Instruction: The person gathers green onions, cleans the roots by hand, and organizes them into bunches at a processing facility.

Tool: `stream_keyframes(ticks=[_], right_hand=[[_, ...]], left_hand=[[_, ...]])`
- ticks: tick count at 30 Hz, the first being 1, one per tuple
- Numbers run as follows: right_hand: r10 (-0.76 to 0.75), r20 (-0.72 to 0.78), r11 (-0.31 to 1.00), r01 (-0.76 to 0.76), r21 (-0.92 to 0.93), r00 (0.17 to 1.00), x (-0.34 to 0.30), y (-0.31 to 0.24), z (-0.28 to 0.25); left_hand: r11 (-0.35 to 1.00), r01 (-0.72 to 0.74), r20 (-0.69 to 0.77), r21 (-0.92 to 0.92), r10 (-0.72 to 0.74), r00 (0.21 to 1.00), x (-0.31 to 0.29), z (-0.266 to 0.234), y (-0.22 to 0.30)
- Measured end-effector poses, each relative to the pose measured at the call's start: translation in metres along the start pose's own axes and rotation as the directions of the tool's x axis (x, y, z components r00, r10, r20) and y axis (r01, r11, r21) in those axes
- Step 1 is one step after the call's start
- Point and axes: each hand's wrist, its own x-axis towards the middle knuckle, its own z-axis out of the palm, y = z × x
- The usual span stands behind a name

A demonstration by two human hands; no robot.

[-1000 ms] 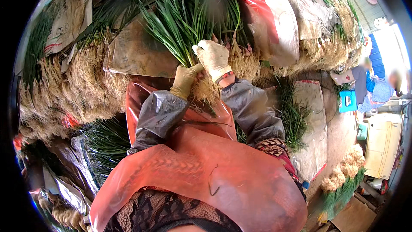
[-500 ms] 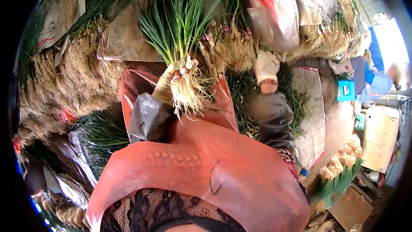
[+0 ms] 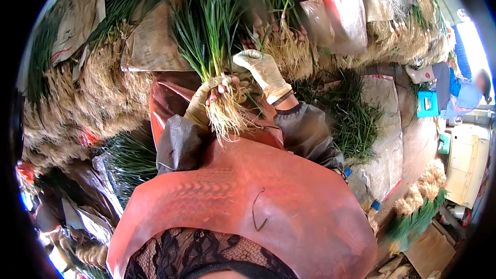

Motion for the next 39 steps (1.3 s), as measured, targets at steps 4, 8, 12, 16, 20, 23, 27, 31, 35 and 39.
stream_keyframes(ticks=[4,8,12,16,20,23,27,31,35,39], right_hand=[[-0.321,0.331,0.895,0.398,-0.201,0.887,0.010,-0.002,-0.004],[0.014,-0.283,0.998,0.005,0.066,0.959,-0.011,-0.028,-0.008],[-0.391,-0.636,-0.026,-0.699,-0.715,0.665,-0.052,-0.033,-0.109],[-0.170,-0.413,0.503,-0.282,-0.817,0.895,-0.049,-0.038,-0.041],[0.151,0.238,0.980,-0.178,0.093,0.959,-0.024,-0.003,0.023],[0.127,0.136,0.894,-0.173,0.413,0.983,-0.041,-0.007,0.042],[-0.705,0.191,0.280,0.515,-0.810,0.683,-0.060,-0.016,0.047],[-0.606,-0.006,0.634,0.479,-0.608,0.795,-0.069,-0.015,0.048],[-0.644,-0.156,0.547,0.309,-0.778,0.749,-0.052,-0.016,0.005],[-0.795,-0.026,0.057,0.032,-0.998,0.606,0.031,-0.048,-0.013]], left_hand=[[0.998,0.049,-0.009,-0.041,-0.049,0.999,-0.007,0.021,-0.002],[0.999,0.039,-0.052,-0.012,-0.040,0.998,0.009,-0.004,-0.007],[0.992,0.088,0.418,-0.092,-0.042,0.908,0.000,-0.022,-0.003],[0.982,0.154,0.498,-0.113,-0.078,0.864,0.007,-0.028,-0.018],[0.994,0.066,0.206,0.086,-0.082,0.975,-0.010,-0.010,-0.019],[0.980,0.085,-0.120,0.179,-0.065,0.991,-0.016,-0.007,-0.012],[0.966,0.148,-0.227,0.210,-0.099,0.969,-0.025,0.004,-0.012],[0.979,0.203,-0.072,0.025,-0.200,0.977,-0.034,0.010,0.002],[0.927,-0.237,0.003,0.290,0.247,0.969,-0.041,0.084,0.030],[0.889,-0.161,-0.280,0.428,0.300,0.912,-0.018,0.090,0.054]])
